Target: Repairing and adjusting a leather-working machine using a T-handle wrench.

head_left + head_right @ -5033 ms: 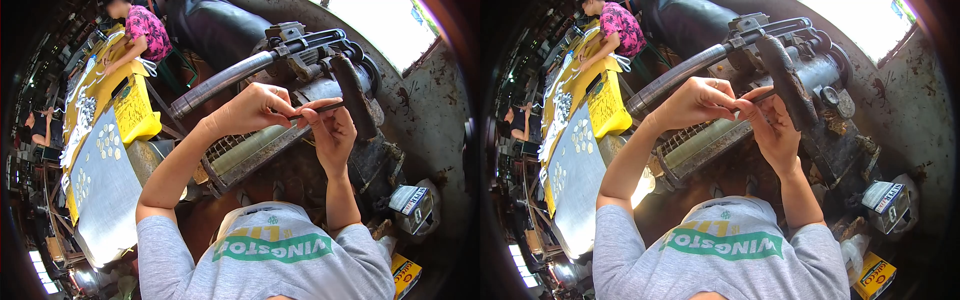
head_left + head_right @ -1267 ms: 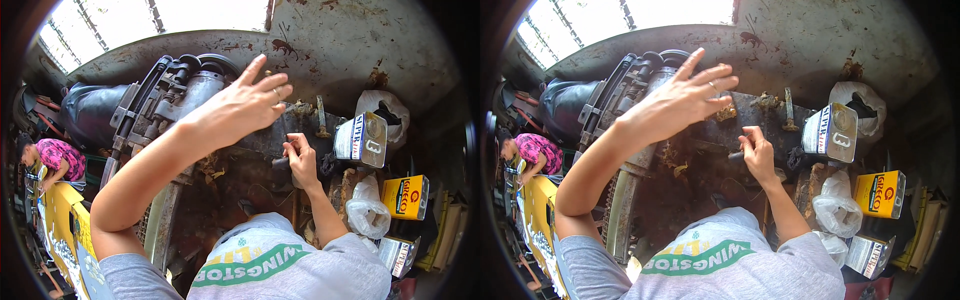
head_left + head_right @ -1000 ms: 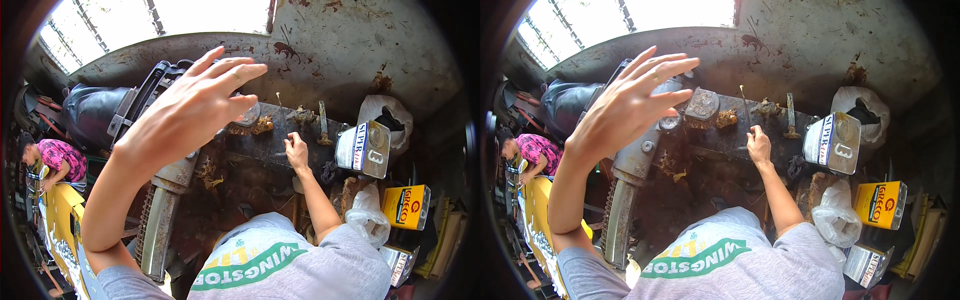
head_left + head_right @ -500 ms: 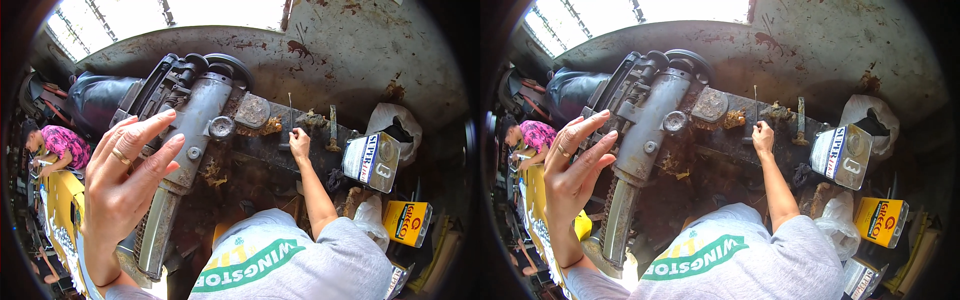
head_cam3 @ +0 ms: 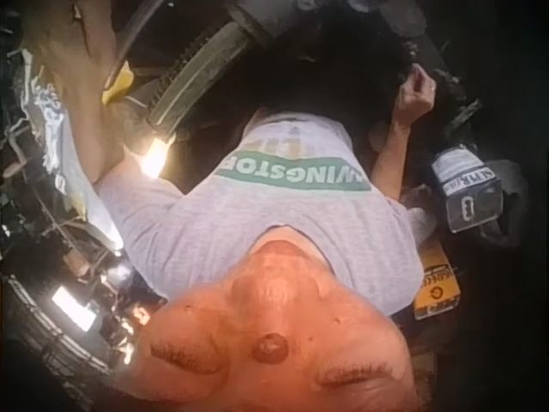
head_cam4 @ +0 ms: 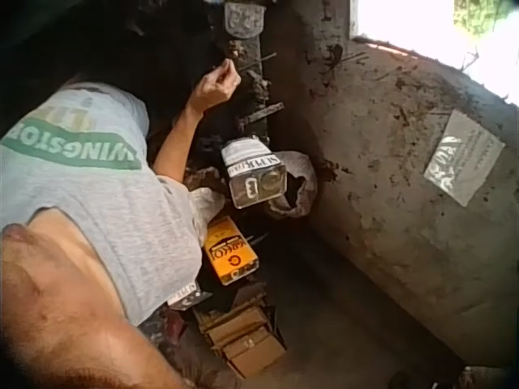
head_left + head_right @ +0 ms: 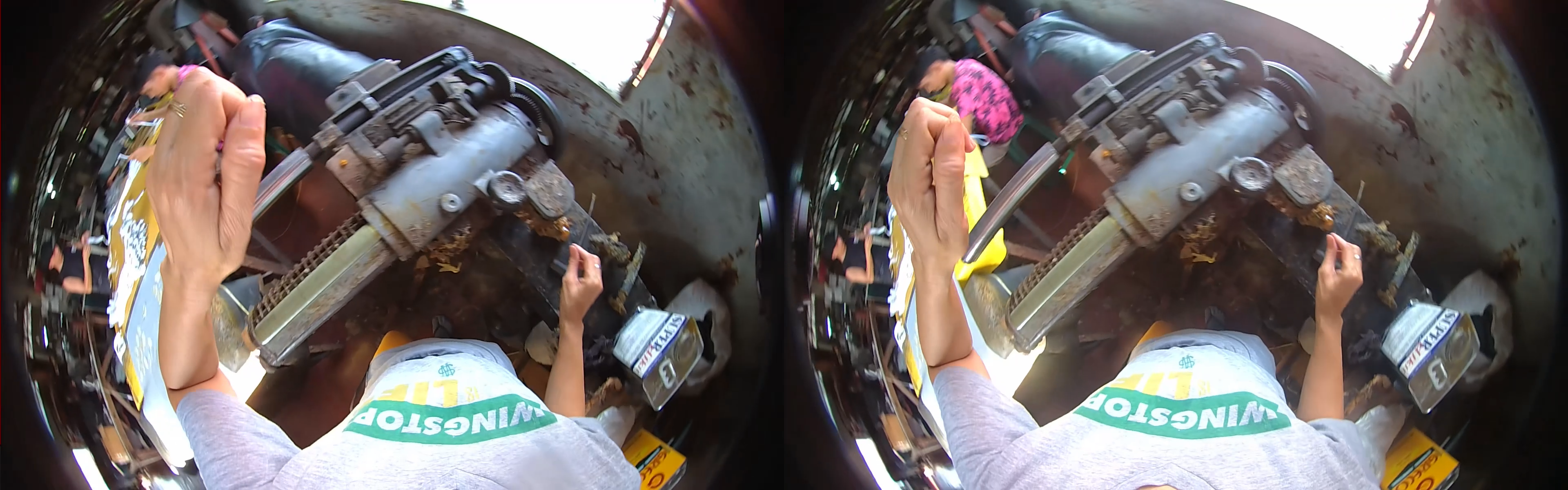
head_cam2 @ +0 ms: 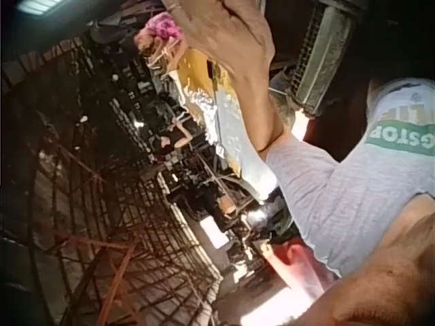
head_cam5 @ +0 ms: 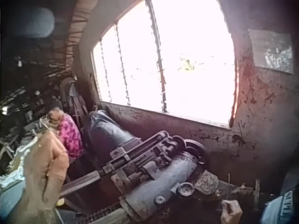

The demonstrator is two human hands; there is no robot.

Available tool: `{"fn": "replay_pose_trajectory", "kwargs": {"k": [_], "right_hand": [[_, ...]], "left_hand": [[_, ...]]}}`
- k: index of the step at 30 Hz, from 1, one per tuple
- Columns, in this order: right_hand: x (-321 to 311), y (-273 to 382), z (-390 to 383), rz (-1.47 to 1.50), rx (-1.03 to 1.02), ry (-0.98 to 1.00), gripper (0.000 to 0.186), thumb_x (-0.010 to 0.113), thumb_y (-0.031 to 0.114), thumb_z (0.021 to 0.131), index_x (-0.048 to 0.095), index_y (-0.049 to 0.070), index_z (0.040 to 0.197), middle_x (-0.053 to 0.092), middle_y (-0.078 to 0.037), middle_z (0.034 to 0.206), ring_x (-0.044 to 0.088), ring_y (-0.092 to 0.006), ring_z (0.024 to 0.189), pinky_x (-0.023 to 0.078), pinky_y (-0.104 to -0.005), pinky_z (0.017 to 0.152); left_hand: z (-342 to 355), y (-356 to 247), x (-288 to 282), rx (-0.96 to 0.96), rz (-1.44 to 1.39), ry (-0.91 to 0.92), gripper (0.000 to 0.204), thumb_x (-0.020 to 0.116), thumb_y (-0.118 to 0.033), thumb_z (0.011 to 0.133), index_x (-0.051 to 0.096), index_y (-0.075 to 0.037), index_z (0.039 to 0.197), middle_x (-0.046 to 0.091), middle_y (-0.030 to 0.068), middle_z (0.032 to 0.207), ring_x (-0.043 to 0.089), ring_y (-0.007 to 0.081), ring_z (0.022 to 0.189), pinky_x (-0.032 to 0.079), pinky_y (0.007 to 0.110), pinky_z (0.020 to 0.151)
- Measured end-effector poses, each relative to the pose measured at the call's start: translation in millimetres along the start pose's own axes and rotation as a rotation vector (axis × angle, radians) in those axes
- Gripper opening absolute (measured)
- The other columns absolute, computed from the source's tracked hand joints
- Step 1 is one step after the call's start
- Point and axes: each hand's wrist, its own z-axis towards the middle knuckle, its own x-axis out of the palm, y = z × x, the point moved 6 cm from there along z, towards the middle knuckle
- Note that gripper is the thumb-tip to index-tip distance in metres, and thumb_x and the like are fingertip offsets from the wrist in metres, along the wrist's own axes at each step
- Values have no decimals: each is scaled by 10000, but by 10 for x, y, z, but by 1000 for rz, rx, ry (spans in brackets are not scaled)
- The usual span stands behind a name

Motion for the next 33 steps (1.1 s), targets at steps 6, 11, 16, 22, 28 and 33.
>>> {"fn": "replay_pose_trajectory", "kwargs": {"k": [6,11,16,22,28,33], "right_hand": [[130,1549,560,421,-468,86,106,611,-20,875,651,-22,973,657,-113,886,620,-204,828,474,-301,776],[883,2696,933,349,-860,473,290,677,151,865,614,-2,1103,634,-150,983,602,-285,946,462,-353,844],[2021,3153,1349,178,-1044,526,455,607,349,911,547,23,1223,589,-189,1126,550,-356,1082,436,-419,923],[3127,3393,1628,-187,-1237,599,703,450,624,907,605,-41,1075,635,-250,928,632,-362,922,479,-458,845],[3282,3679,1334,-475,-880,944,924,514,810,726,625,-104,651,631,-244,671,679,-347,723,519,-453,690],[3258,3756,1164,-633,-905,963,895,570,814,673,672,-75,705,670,-223,742,685,-345,771,545,-415,734]], "left_hand": [[-519,367,-566,-275,99,-50,133,640,-90,879,653,-34,759,431,10,559,399,93,526,346,273,534],[-889,496,-965,-412,50,-19,147,668,-103,856,699,9,765,583,36,588,662,166,814,405,442,1001],[-1344,491,-1412,-488,325,1,329,870,-144,637,703,-39,901,667,49,949,642,126,859,493,277,770],[-2742,927,-2014,-1095,35,-212,137,752,-58,787,666,7,871,700,69,832,664,120,764,515,237,717],[-3825,929,-2347,-1306,230,-195,233,681,-37,845,687,-8,1076,717,105,877,690,149,810,522,266,770],[-3945,950,-2212,-962,419,-72,198,703,-33,820,709,-21,1017,705,111,969,678,138,847,519,276,758]]}}
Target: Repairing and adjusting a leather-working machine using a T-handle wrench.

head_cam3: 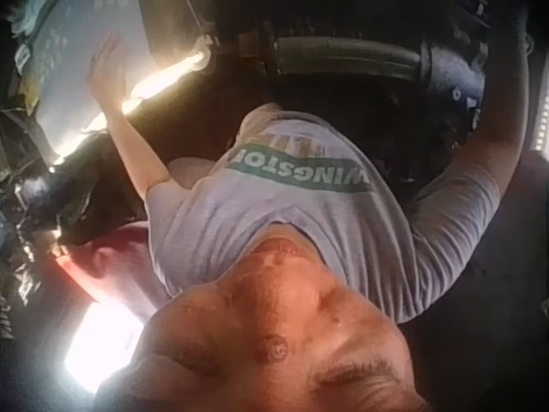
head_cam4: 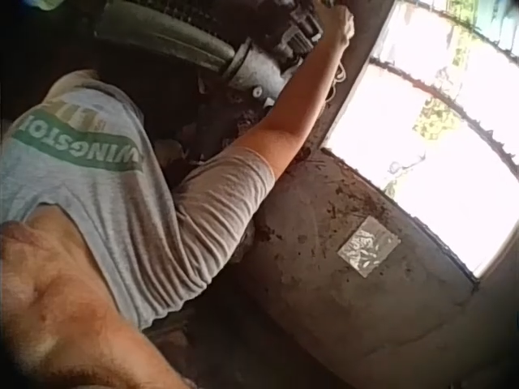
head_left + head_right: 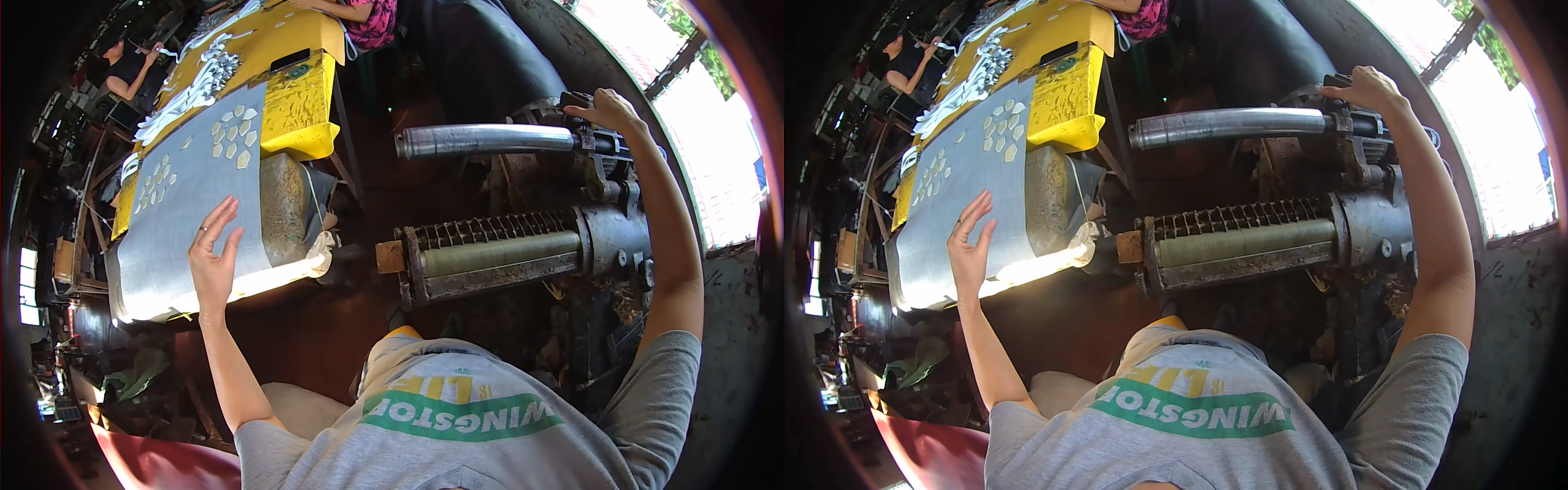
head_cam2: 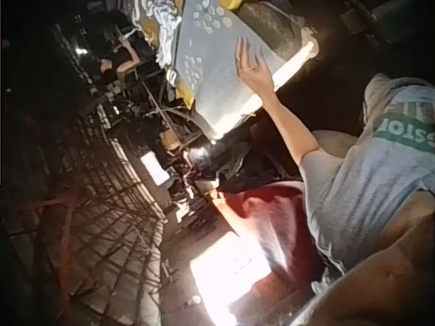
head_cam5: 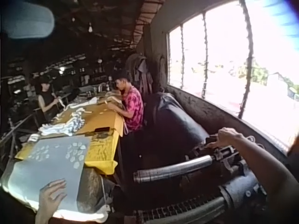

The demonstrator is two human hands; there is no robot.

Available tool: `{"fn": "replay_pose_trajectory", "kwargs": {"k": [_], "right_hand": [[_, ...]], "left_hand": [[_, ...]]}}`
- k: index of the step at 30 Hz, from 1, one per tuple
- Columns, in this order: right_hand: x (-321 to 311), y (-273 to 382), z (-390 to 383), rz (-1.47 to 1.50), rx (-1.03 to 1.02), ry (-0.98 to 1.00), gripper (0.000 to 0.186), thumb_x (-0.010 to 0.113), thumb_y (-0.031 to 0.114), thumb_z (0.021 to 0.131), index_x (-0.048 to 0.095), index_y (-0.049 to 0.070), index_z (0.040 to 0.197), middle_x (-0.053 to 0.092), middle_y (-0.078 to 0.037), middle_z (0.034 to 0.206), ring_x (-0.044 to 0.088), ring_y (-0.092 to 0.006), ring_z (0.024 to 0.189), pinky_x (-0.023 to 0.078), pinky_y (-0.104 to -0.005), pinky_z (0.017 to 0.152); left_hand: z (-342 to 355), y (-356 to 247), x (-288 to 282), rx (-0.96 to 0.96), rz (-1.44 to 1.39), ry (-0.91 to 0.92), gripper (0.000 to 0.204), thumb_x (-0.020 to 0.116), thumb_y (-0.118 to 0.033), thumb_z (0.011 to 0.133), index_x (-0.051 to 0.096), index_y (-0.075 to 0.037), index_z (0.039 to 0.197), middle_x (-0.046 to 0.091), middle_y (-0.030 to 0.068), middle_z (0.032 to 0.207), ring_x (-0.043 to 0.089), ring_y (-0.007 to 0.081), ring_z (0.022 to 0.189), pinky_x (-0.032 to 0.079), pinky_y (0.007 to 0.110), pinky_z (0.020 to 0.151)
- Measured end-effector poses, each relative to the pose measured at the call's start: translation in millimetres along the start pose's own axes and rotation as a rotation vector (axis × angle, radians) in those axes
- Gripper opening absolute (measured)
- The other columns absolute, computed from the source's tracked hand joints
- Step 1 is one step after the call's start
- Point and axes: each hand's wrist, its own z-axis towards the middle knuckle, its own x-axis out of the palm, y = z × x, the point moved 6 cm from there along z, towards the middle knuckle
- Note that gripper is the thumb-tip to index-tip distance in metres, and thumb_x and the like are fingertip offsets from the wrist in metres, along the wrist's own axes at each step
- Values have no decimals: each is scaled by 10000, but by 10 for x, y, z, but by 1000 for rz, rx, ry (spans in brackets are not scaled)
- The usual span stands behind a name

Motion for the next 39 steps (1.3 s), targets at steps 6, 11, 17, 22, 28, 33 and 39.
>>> {"fn": "replay_pose_trajectory", "kwargs": {"k": [6,11,17,22,28,33,39], "right_hand": [[-41,-166,-96,19,156,120,873,574,773,712,674,-89,803,676,-245,845,672,-347,873,515,-426,799],[109,-331,-190,11,93,-134,742,524,662,838,664,-67,827,655,-273,903,643,-387,902,484,-463,818],[50,-226,-299,105,164,-104,745,550,674,816,672,-57,887,659,-258,939,648,-364,932,487,-453,832],[121,-327,-306,157,151,-160,733,571,670,804,681,-50,878,665,-258,905,659,-357,902,493,-441,818],[55,-359,-348,233,116,-263,674,655,648,739,707,-24,751,665,-196,700,677,-296,688,516,-404,691],[-99,-535,-535,233,116,-320,638,703,649,711,717,13,757,641,-86,621,614,-149,594,475,-302,580],[-216,-695,-943,351,8,-530,662,708,648,701,679,-13,734,593,-76,584,567,-145,549,433,-309,546]], "left_hand": [[-48,622,317,-377,-376,201,181,705,-39,825,713,-17,1005,713,62,915,672,119,770,502,237,706],[214,413,661,-302,-442,287,171,625,-145,918,720,-17,982,721,51,944,676,110,741,479,206,682],[541,244,814,-106,-401,262,128,684,-77,851,726,-24,960,716,75,963,688,149,835,524,261,702],[641,5,742,199,-184,195,100,745,9,752,728,-11,849,691,69,991,653,158,968,555,285,772],[618,-53,657,-105,-326,125,222,656,-162,891,611,16,766,579,64,1036,612,135,897,518,280,779],[612,-155,533,-251,-261,173,248,544,-214,973,644,-26,844,658,35,890,561,84,770,454,227,737],[620,-594,590,-36,-349,73,225,578,-195,953,708,-35,1043,714,71,913,609,75,759,478,216,745]]}}
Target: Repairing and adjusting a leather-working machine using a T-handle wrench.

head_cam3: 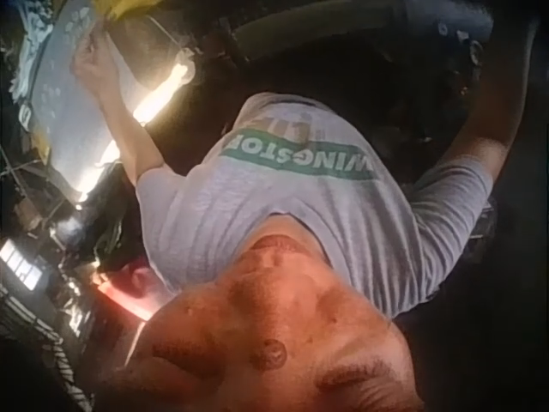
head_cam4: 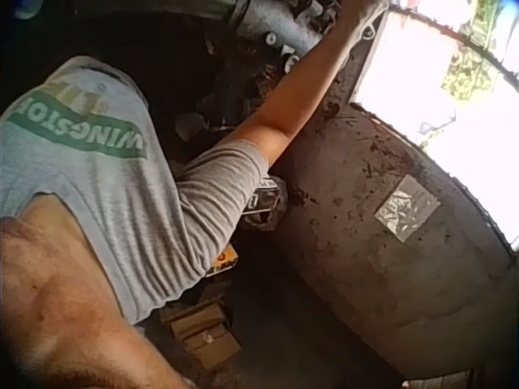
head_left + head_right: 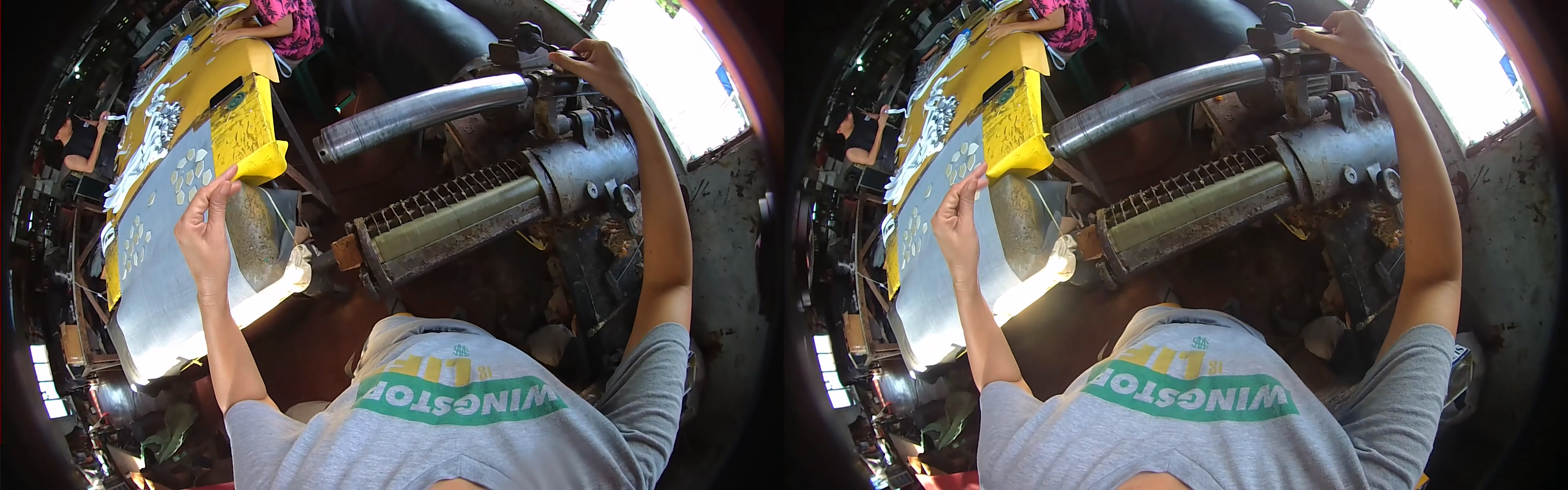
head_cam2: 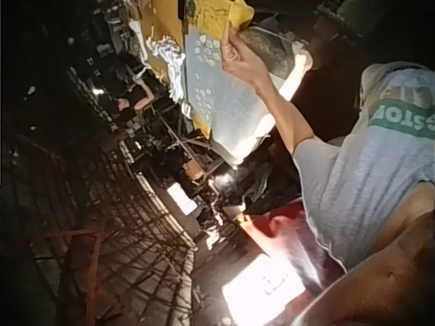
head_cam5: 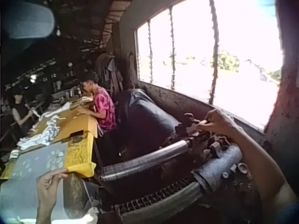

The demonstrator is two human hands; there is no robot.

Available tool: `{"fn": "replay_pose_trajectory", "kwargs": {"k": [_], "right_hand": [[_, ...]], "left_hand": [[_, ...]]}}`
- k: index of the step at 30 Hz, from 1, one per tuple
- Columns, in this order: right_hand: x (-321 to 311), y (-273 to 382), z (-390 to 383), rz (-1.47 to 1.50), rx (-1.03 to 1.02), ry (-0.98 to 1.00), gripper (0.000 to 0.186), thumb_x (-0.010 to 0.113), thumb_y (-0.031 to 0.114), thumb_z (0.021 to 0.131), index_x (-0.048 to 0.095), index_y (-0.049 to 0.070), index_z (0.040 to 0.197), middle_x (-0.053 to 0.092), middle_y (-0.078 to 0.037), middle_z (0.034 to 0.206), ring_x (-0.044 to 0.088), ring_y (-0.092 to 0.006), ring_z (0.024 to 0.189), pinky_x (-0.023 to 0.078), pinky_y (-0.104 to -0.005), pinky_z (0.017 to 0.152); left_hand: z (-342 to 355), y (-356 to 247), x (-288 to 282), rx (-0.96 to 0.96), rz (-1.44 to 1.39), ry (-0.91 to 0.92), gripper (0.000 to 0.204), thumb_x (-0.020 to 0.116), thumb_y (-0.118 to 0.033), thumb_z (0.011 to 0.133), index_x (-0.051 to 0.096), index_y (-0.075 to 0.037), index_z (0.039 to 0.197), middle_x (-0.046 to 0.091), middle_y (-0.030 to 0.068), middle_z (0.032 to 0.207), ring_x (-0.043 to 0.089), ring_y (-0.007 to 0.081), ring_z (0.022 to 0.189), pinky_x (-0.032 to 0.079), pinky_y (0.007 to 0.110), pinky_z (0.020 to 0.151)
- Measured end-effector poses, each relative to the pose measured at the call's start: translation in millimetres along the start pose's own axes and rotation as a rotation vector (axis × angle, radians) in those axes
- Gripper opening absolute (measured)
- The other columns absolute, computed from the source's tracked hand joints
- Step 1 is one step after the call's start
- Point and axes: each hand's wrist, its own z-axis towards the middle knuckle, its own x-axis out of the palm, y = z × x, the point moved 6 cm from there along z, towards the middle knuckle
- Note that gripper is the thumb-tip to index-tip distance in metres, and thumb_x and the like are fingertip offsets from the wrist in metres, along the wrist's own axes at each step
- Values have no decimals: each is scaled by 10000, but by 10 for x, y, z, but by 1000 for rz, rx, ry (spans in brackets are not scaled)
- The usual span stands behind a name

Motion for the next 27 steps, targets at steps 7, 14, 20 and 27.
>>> {"fn": "replay_pose_trajectory", "kwargs": {"k": [7,14,20,27], "right_hand": [[-384,165,-680,81,102,-51,514,772,478,754,713,-2,926,647,-25,666,551,-57,613,413,-234,539],[-459,232,-1439,188,321,-383,544,805,482,695,690,96,1059,632,-22,650,592,-90,601,482,-258,598],[-336,315,-1932,311,286,-589,450,846,288,696,671,78,1054,615,-38,696,565,-99,635,476,-270,598],[-206,321,-2185,269,203,-654,457,833,211,704,674,57,1104,622,-25,772,548,-115,647,469,-269,637]], "left_hand": [[12,-417,156,-152,-171,26,98,689,-113,865,746,-64,928,711,65,813,673,152,678,479,353,938],[213,-1200,413,379,-7,105,26,731,-101,817,737,-98,792,727,27,852,632,220,1054,306,446,1094],[226,-1631,600,503,-6,81,35,773,-106,768,751,-107,795,731,43,912,619,222,1068,323,426,1050],[91,-1663,458,521,66,10,299,816,-107,714,747,-100,1005,720,62,977,616,212,1058,420,357,965]]}}
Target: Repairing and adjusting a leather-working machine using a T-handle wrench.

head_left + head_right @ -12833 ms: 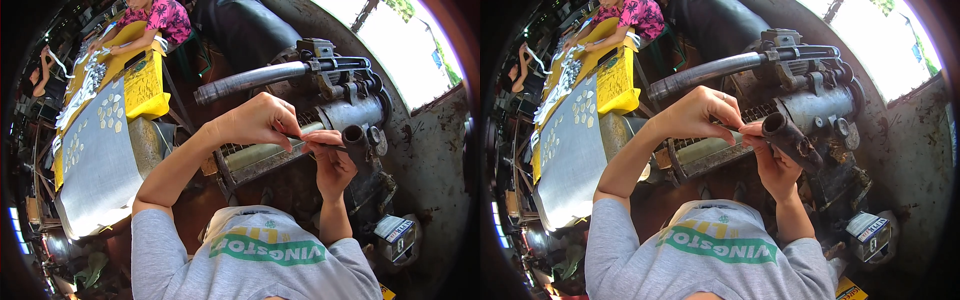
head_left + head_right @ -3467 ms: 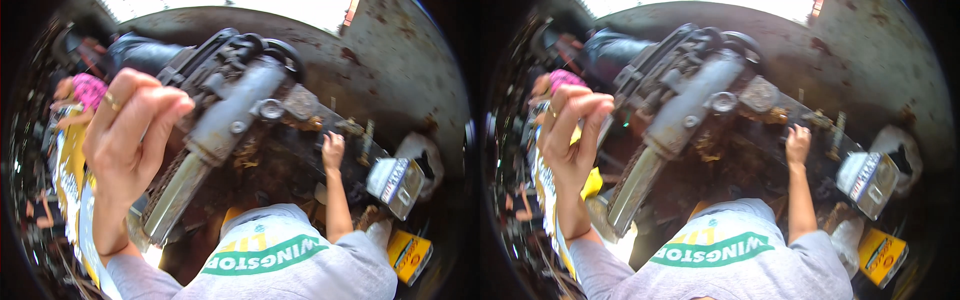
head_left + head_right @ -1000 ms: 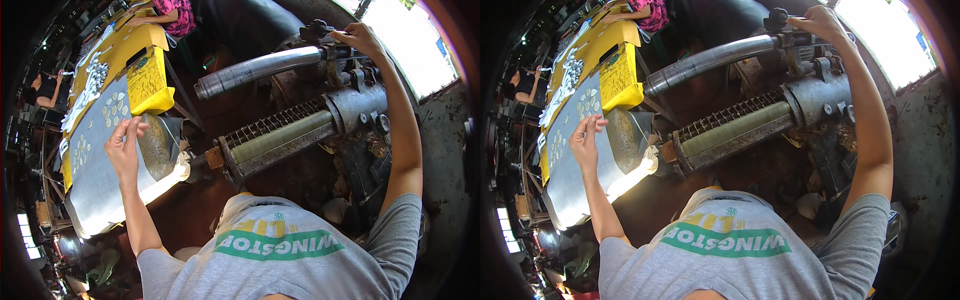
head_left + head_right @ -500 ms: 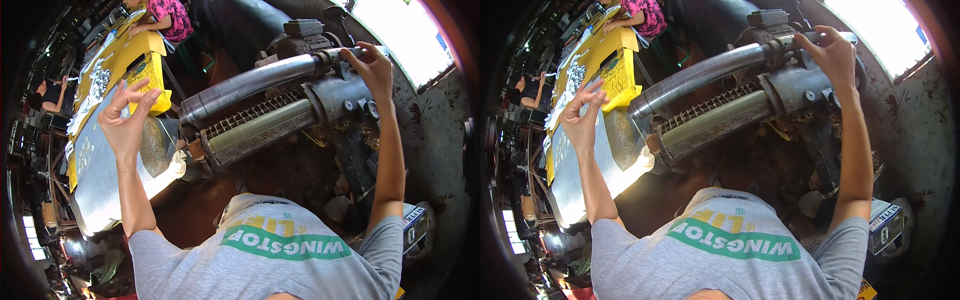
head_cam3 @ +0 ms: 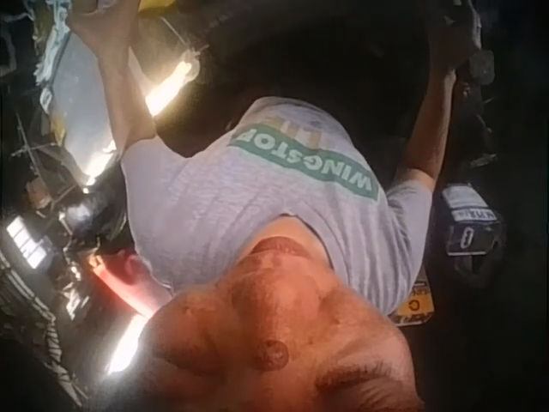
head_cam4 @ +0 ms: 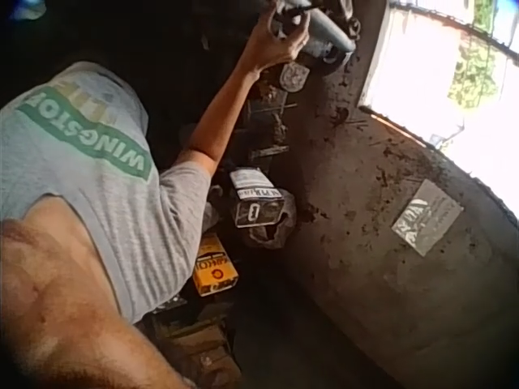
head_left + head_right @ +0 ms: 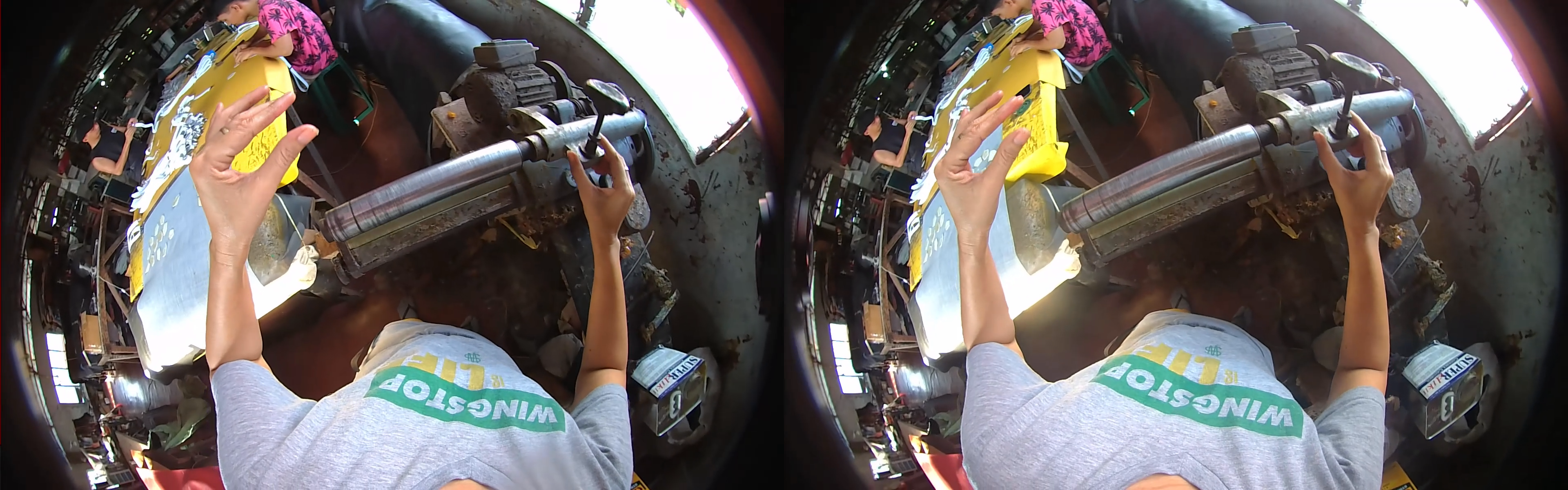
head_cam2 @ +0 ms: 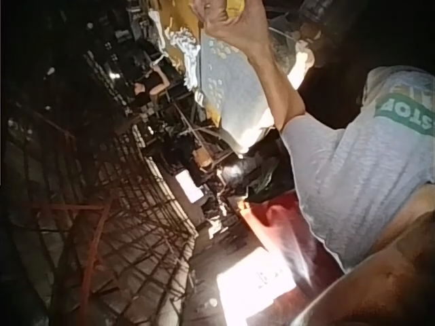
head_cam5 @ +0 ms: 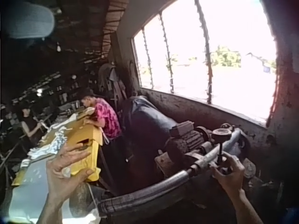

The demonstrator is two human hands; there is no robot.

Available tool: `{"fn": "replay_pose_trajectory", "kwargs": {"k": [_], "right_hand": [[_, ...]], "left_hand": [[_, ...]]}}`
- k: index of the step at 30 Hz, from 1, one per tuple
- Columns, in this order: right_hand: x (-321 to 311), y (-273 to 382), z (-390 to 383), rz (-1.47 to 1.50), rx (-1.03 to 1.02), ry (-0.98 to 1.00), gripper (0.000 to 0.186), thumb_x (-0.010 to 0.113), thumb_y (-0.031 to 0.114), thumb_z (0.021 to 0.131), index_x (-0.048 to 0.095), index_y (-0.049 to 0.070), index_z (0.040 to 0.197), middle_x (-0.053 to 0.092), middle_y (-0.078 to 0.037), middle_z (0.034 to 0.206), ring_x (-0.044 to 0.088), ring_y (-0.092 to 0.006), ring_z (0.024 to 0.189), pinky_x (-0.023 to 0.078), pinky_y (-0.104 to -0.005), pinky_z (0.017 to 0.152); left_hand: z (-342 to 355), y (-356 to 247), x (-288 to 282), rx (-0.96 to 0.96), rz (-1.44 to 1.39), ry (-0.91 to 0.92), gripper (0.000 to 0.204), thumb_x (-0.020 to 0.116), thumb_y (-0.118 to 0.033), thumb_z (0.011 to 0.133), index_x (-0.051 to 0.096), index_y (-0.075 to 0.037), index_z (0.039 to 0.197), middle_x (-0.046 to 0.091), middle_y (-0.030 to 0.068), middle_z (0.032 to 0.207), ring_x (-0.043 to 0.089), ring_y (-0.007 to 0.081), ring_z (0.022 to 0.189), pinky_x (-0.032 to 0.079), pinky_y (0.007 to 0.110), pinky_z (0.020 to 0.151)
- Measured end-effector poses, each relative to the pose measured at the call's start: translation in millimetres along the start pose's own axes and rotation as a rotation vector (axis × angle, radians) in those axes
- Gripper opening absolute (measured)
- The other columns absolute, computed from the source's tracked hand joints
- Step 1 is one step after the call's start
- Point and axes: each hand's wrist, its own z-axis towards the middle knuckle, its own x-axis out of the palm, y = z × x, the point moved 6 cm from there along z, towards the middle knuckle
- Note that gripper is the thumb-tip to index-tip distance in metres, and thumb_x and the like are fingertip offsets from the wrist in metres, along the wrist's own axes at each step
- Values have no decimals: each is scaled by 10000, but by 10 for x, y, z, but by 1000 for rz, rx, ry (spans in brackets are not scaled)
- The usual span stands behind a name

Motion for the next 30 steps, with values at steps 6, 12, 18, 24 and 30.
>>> {"fn": "replay_pose_trajectory", "kwargs": {"k": [6,12,18,24,30], "right_hand": [[-21,-141,-203,-9,90,-53,533,861,238,674,630,81,1128,594,-21,771,537,-118,686,466,-278,660],[37,-189,-281,86,113,-111,589,892,228,634,503,80,1051,562,-18,820,520,-140,756,450,-306,744],[35,-194,-368,-58,117,-112,578,899,310,611,526,93,996,527,-8,914,468,-176,866,313,-325,837],[2,-209,-438,-132,52,-145,580,899,304,610,533,86,1003,547,-15,916,501,-178,889,328,-333,852],[76,-237,-471,-93,72,-115,558,889,298,635,542,82,1016,559,-23,942,483,-186,973,343,-318,881]], "left_hand": [[-322,314,-81,-241,-57,8,291,737,-90,806,707,-83,1095,704,52,1065,584,186,1141,356,364,1059],[-611,573,-347,-364,-2,-63,243,758,-103,791,734,-101,1033,686,79,1091,595,190,1112,418,327,980],[-730,633,-324,-429,8,-54,231,747,-88,800,732,-93,1031,699,73,1055,593,187,1115,420,318,981],[-815,570,-289,-371,23,-77,218,756,-92,789,736,-71,1005,706,73,1036,599,188,1088,423,322,972],[-1318,958,-314,-696,29,-84,164,758,-161,812,728,-19,888,695,45,799,615,111,818,452,263,800]]}}
